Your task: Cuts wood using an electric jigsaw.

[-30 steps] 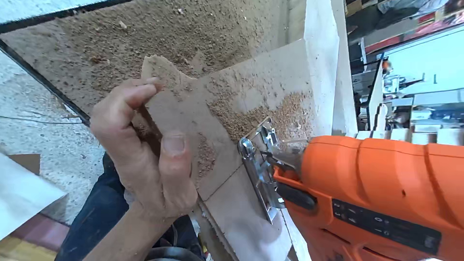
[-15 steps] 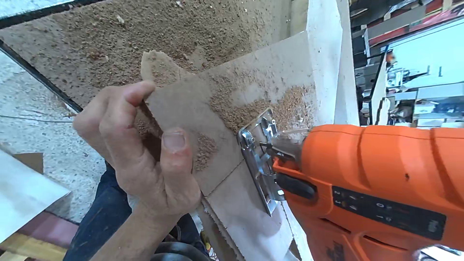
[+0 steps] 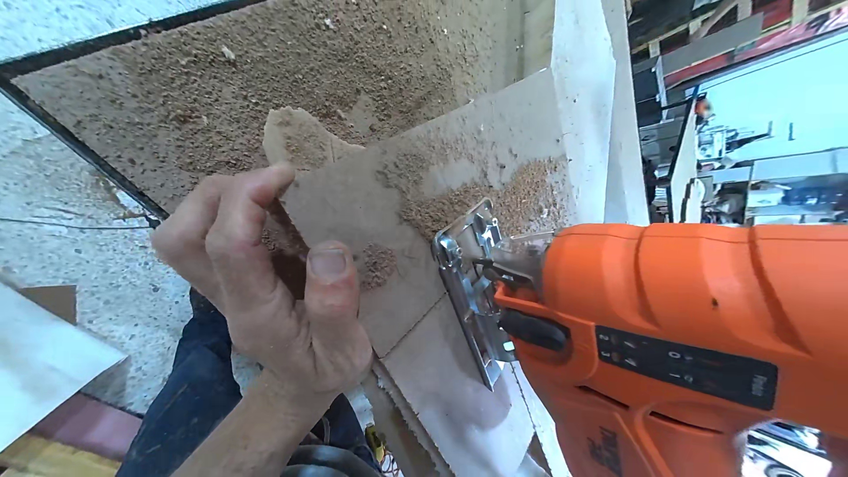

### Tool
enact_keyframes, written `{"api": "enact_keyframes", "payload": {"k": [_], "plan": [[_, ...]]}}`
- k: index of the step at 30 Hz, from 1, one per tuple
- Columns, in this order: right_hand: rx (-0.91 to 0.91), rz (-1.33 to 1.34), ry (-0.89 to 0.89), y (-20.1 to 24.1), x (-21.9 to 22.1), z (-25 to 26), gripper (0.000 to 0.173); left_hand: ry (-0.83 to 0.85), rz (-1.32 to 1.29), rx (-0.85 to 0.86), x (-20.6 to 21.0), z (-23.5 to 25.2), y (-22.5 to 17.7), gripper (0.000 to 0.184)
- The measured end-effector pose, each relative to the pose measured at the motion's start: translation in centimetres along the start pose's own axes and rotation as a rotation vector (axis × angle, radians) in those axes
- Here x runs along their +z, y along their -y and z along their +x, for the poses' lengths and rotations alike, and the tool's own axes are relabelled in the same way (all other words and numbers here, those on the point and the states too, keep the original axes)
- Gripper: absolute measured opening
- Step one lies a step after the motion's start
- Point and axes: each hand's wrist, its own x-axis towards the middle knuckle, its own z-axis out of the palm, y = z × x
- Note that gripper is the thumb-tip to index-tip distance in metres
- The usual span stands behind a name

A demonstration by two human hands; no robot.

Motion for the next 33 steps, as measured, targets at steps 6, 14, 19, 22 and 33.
{"api": "enact_keyframes", "payload": {"k": [6, 14, 19, 22, 33], "plan": [[0.028, 0.004, 0.096, 0.3, -0.7, 0.4, 0.025, 0.033, -0.073, -0.033, 0.7, 0.3, -0.5, 0.046], [0.045, -0.043, 0.055, 1.9, 0.7, 1.4, 0.021, 0.008, 0.034, 0.002, -0.1, 0.1, -0.2, 0.053], [-0.01, 0.008, 0.112, -0.7, -1.9, 0.5, 0.028, 0.006, 0.043, 0.021, -0.1, 0.1, -0.1, 0.052], [0.029, 0.022, 0.111, 0.1, -1.0, 1.0, 0.031, 0.012, 0.043, 0.018, 0.0, 0.0, -0.1, 0.052], [0.032, 0.057, 0.154, 0.1, -1.5, 1.7, 0.03, 0.001, 0.022, 0.018, 0.1, 0.1, 0.0, 0.051]]}}
